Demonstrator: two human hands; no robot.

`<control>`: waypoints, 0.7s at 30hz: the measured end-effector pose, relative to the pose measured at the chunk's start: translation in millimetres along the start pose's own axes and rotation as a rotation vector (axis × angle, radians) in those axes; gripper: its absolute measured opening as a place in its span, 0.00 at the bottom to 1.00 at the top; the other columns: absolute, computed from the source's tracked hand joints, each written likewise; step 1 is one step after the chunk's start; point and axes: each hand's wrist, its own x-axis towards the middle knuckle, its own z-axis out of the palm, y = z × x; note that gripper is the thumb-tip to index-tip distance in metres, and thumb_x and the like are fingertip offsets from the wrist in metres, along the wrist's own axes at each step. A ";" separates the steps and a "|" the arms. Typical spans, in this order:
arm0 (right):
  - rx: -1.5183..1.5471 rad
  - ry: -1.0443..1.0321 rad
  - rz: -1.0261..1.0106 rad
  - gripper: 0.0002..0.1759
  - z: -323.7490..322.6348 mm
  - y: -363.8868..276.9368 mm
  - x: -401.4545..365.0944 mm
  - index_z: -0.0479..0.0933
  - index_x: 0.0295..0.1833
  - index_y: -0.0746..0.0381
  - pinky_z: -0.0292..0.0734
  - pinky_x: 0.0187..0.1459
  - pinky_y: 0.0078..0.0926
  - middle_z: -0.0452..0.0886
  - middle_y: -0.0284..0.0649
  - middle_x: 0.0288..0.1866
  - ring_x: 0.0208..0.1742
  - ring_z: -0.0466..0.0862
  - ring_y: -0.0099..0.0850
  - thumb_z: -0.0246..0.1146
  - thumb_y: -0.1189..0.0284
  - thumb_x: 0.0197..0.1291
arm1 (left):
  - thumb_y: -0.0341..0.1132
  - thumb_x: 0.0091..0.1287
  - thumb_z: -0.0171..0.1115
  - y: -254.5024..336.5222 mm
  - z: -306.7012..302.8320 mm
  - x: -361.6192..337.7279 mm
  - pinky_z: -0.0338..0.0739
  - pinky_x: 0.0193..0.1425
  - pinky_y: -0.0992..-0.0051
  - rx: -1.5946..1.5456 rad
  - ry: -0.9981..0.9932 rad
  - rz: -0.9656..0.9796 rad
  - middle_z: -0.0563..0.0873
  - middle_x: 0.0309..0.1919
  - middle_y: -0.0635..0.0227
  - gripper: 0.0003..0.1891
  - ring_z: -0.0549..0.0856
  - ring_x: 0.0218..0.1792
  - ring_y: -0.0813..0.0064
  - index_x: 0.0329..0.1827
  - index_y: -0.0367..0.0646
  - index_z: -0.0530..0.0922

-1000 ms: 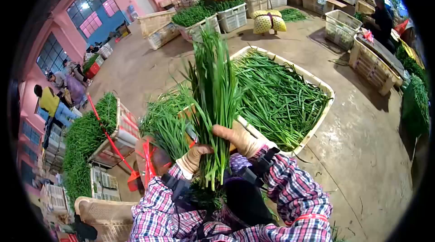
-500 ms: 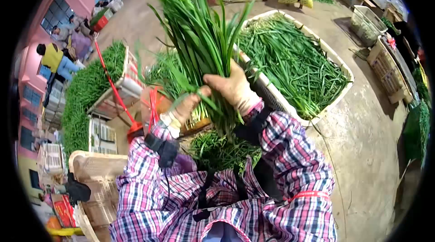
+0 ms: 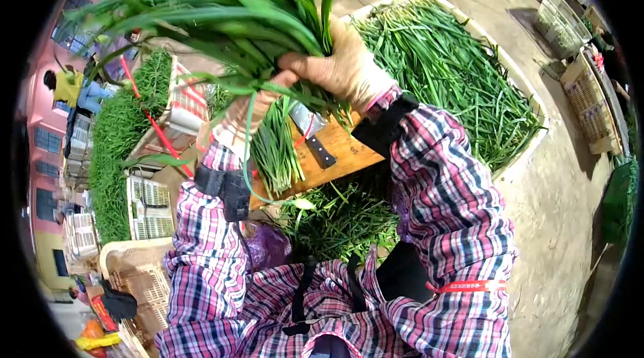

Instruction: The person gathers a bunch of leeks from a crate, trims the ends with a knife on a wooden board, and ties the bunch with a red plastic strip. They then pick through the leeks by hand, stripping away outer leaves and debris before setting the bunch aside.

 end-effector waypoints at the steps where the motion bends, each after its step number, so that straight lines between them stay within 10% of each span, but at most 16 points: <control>1: -0.039 -0.013 0.015 0.34 -8.0 25.1 -1.6 0.71 0.59 0.63 0.76 0.52 0.28 0.82 0.40 0.49 0.50 0.80 0.29 0.75 0.70 0.46 | 0.28 0.58 0.70 -24.7 0.2 -5.3 0.80 0.51 0.76 0.098 0.007 0.176 0.83 0.50 0.68 0.24 0.82 0.48 0.77 0.58 0.43 0.73; 6: -0.068 0.055 0.217 0.38 -21.7 87.1 -33.7 0.68 0.61 0.65 0.70 0.58 0.34 0.78 0.47 0.52 0.53 0.77 0.38 0.73 0.61 0.46 | 0.34 0.53 0.75 -44.9 8.2 -29.6 0.77 0.53 0.70 -0.143 0.071 -0.687 0.83 0.50 0.69 0.26 0.81 0.50 0.73 0.56 0.44 0.76; 9: -0.288 0.078 0.159 0.31 -32.4 92.5 -40.6 0.73 0.58 0.63 0.62 0.62 0.38 0.76 0.49 0.54 0.58 0.71 0.40 0.71 0.63 0.48 | 0.43 0.61 0.68 -87.5 -7.9 -43.2 0.76 0.54 0.70 -0.622 -0.111 -0.590 0.81 0.53 0.65 0.24 0.80 0.53 0.70 0.57 0.40 0.74; 11: -0.145 0.132 0.227 0.26 -31.7 104.5 -41.5 0.75 0.56 0.60 0.61 0.62 0.39 0.77 0.48 0.53 0.59 0.70 0.42 0.70 0.65 0.50 | 0.50 0.65 0.62 -54.0 14.0 -16.5 0.75 0.59 0.71 0.561 -0.258 -0.590 0.78 0.58 0.61 0.27 0.77 0.58 0.70 0.59 0.38 0.73; 13: -0.161 0.125 0.218 0.18 -31.3 98.8 -38.0 0.78 0.51 0.60 0.65 0.59 0.34 0.83 0.39 0.43 0.51 0.77 0.35 0.67 0.69 0.53 | 0.52 0.64 0.61 -115.6 -5.0 -41.4 0.75 0.53 0.73 -0.611 0.063 -0.563 0.81 0.54 0.61 0.27 0.80 0.52 0.68 0.55 0.36 0.74; 15: 0.051 0.103 0.287 0.18 -30.8 92.1 -38.1 0.79 0.49 0.61 0.67 0.57 0.29 0.84 0.36 0.41 0.45 0.80 0.30 0.68 0.70 0.52 | 0.48 0.68 0.56 -11.0 26.1 -6.9 0.72 0.56 0.73 0.659 -0.301 -0.477 0.80 0.57 0.69 0.24 0.80 0.48 0.74 0.64 0.48 0.71; 19: 0.102 -0.008 0.225 0.20 -22.9 64.2 -40.1 0.78 0.50 0.64 0.72 0.51 0.26 0.84 0.36 0.42 0.44 0.80 0.27 0.64 0.61 0.59 | 0.41 0.58 0.71 9.8 35.5 -12.9 0.75 0.53 0.72 0.546 -0.108 -0.268 0.85 0.45 0.68 0.20 0.82 0.47 0.73 0.50 0.42 0.78; 21: -0.507 -0.195 0.042 0.23 -28.9 57.9 -35.1 0.77 0.51 0.64 0.74 0.48 0.27 0.83 0.36 0.45 0.44 0.80 0.27 0.61 0.56 0.61 | 0.41 0.57 0.72 40.5 37.5 -18.4 0.76 0.50 0.74 0.442 -0.099 -0.378 0.83 0.46 0.70 0.23 0.81 0.45 0.76 0.53 0.43 0.77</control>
